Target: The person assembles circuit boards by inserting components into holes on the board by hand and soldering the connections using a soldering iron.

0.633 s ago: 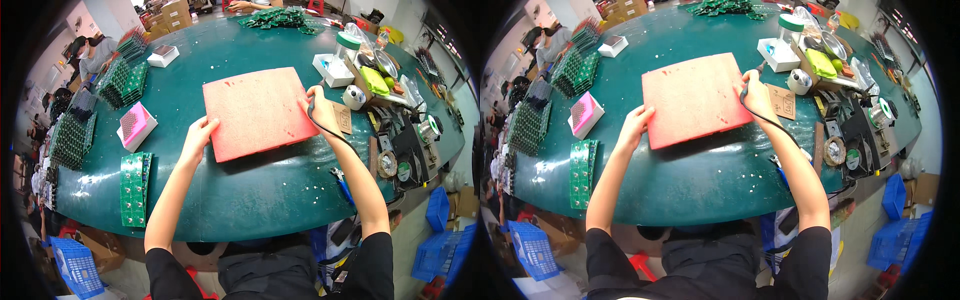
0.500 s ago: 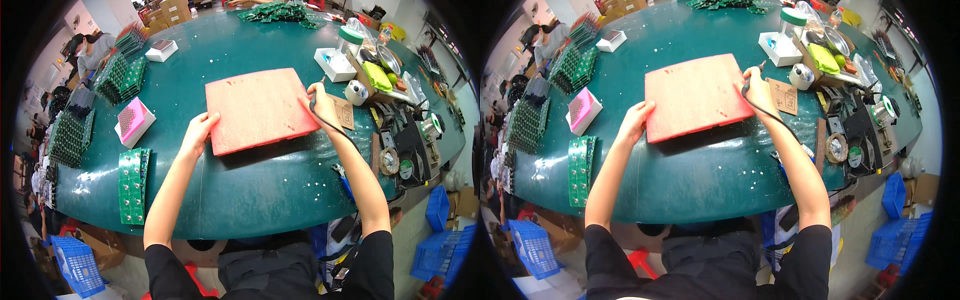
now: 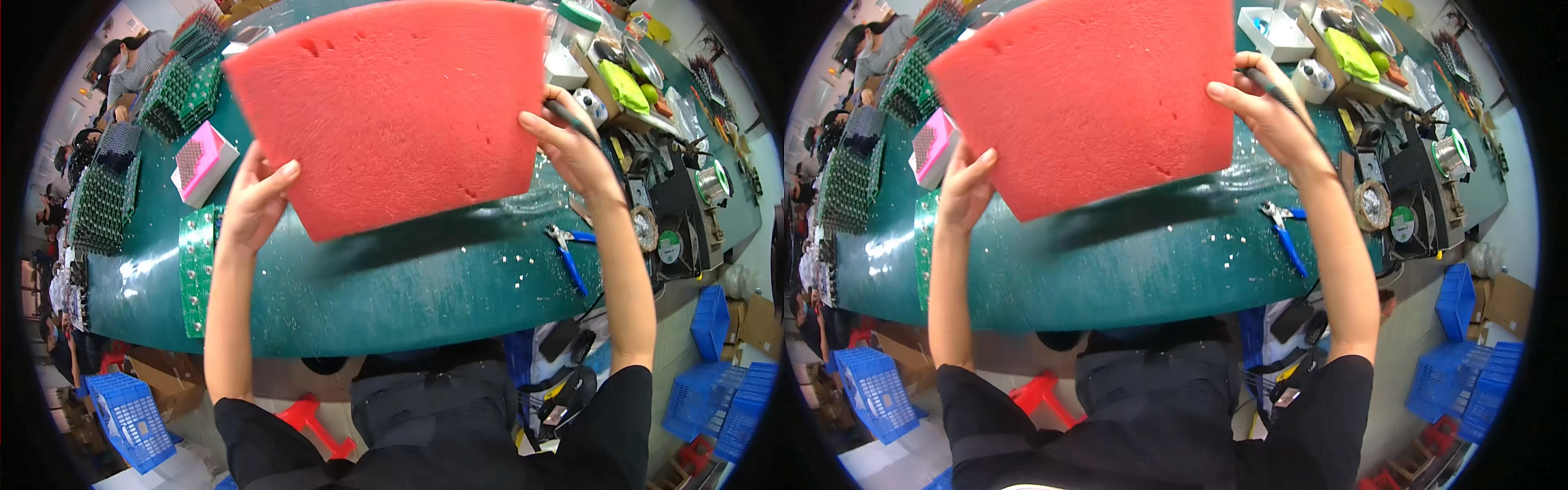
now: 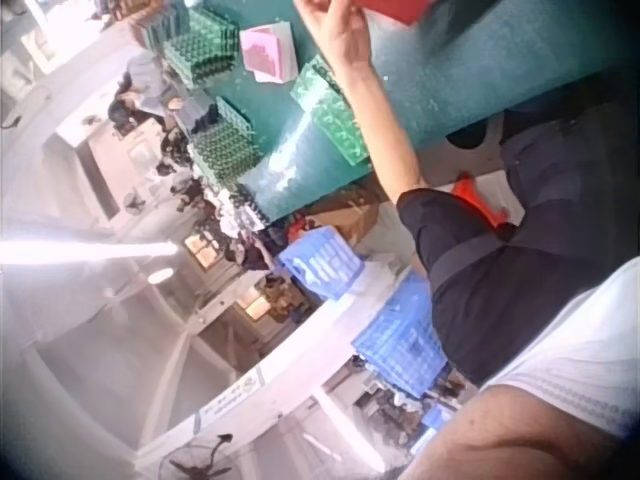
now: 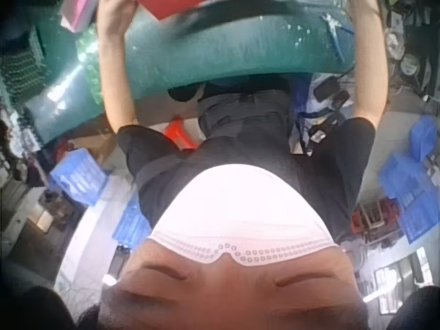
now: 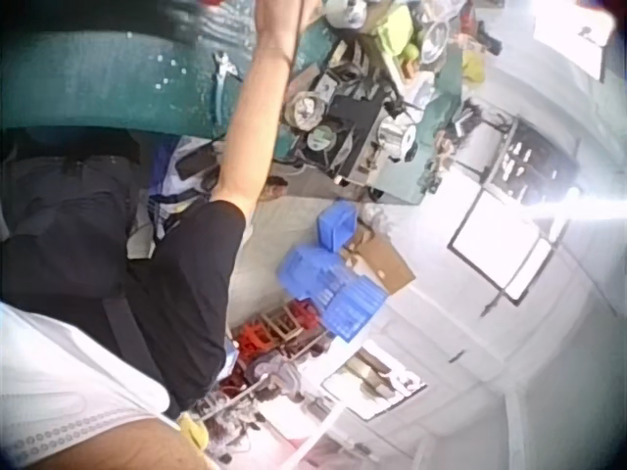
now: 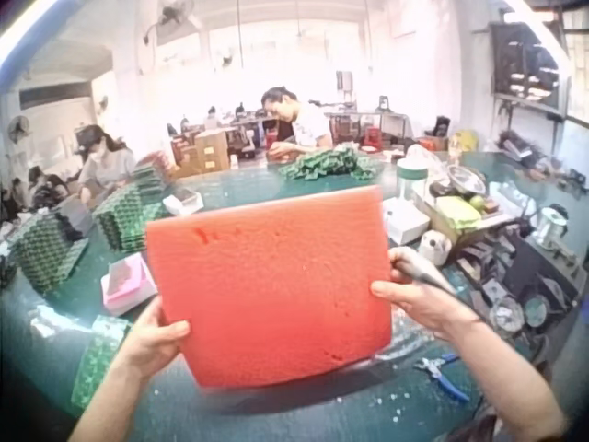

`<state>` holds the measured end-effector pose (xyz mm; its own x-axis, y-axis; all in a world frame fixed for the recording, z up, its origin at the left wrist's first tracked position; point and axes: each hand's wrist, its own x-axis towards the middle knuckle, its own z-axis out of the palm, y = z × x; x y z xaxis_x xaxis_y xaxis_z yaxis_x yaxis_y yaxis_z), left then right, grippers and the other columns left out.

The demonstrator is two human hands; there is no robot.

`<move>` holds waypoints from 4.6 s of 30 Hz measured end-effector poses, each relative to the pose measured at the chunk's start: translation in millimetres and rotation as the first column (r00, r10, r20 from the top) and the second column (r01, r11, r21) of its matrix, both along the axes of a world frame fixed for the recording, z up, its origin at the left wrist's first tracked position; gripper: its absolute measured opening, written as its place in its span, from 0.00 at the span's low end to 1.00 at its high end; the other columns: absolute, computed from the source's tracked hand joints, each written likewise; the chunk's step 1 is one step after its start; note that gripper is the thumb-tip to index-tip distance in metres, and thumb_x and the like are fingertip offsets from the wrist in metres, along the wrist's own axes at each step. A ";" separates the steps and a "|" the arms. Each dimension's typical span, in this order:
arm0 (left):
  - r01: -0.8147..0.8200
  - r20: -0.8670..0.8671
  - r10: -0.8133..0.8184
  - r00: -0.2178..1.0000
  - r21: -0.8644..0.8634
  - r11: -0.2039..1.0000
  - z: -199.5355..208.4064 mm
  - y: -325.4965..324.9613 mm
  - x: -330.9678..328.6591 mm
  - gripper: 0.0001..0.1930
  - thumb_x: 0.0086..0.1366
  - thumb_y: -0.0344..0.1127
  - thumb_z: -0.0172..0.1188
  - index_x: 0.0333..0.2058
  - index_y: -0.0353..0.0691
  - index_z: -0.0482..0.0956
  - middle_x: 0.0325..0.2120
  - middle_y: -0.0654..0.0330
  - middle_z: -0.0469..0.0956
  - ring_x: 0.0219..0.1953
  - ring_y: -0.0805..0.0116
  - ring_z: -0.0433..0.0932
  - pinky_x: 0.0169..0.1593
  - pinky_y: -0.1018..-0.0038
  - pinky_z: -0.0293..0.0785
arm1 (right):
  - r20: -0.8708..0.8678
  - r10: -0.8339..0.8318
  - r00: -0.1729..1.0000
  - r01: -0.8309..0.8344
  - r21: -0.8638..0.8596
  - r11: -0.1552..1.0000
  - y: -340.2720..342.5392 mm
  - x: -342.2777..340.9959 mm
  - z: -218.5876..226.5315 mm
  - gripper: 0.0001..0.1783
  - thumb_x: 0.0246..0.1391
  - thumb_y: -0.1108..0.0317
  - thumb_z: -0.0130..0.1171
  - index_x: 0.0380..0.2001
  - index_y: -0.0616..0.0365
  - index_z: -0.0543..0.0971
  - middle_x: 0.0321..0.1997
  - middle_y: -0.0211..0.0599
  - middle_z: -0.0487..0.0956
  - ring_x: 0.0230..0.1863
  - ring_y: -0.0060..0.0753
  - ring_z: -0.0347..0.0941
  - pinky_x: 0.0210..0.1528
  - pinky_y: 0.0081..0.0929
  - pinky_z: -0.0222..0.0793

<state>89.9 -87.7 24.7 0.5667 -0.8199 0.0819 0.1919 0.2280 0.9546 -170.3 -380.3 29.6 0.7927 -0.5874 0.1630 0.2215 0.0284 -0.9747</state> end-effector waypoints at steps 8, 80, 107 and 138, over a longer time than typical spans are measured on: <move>0.131 0.895 -0.238 0.378 0.203 0.970 -11.3 54.4 -33.9 0.15 0.51 0.21 0.67 0.38 0.42 0.80 0.44 0.54 0.81 0.46 0.57 0.78 0.47 0.66 0.75 | -0.206 0.284 0.937 -0.347 -0.427 0.835 25.5 -76.7 -33.6 0.05 0.61 0.68 0.52 0.37 0.56 0.73 0.56 0.47 0.77 0.58 0.40 0.72 0.64 0.36 0.62; -0.244 0.916 -0.072 0.394 0.179 0.953 -62.0 61.4 -89.6 0.11 0.55 0.18 0.63 0.35 0.34 0.74 0.33 0.54 0.77 0.35 0.55 0.79 0.36 0.68 0.76 | -0.175 -0.032 0.984 -0.065 -0.518 0.853 231.2 -16.7 -29.2 0.18 0.40 0.80 0.58 0.40 0.70 0.81 0.30 0.46 0.78 0.34 0.45 0.78 0.39 0.35 0.76; -0.270 0.863 -0.137 0.485 0.297 0.916 -35.6 51.0 -97.9 0.08 0.59 0.17 0.58 0.36 0.34 0.73 0.31 0.57 0.74 0.27 0.69 0.72 0.27 0.75 0.69 | -0.189 -0.126 0.974 0.012 -0.512 0.859 210.6 -41.3 -26.8 0.18 0.42 0.79 0.58 0.40 0.70 0.80 0.29 0.48 0.79 0.33 0.47 0.78 0.37 0.35 0.76; -0.259 0.942 -0.197 0.272 0.269 0.928 -42.6 13.7 -114.8 0.09 0.52 0.21 0.63 0.32 0.37 0.76 0.31 0.55 0.77 0.32 0.55 0.78 0.37 0.66 0.75 | -0.135 -0.155 0.979 0.062 -0.527 0.848 190.7 -54.0 -24.0 0.15 0.44 0.77 0.58 0.38 0.71 0.81 0.29 0.50 0.79 0.32 0.47 0.78 0.35 0.34 0.76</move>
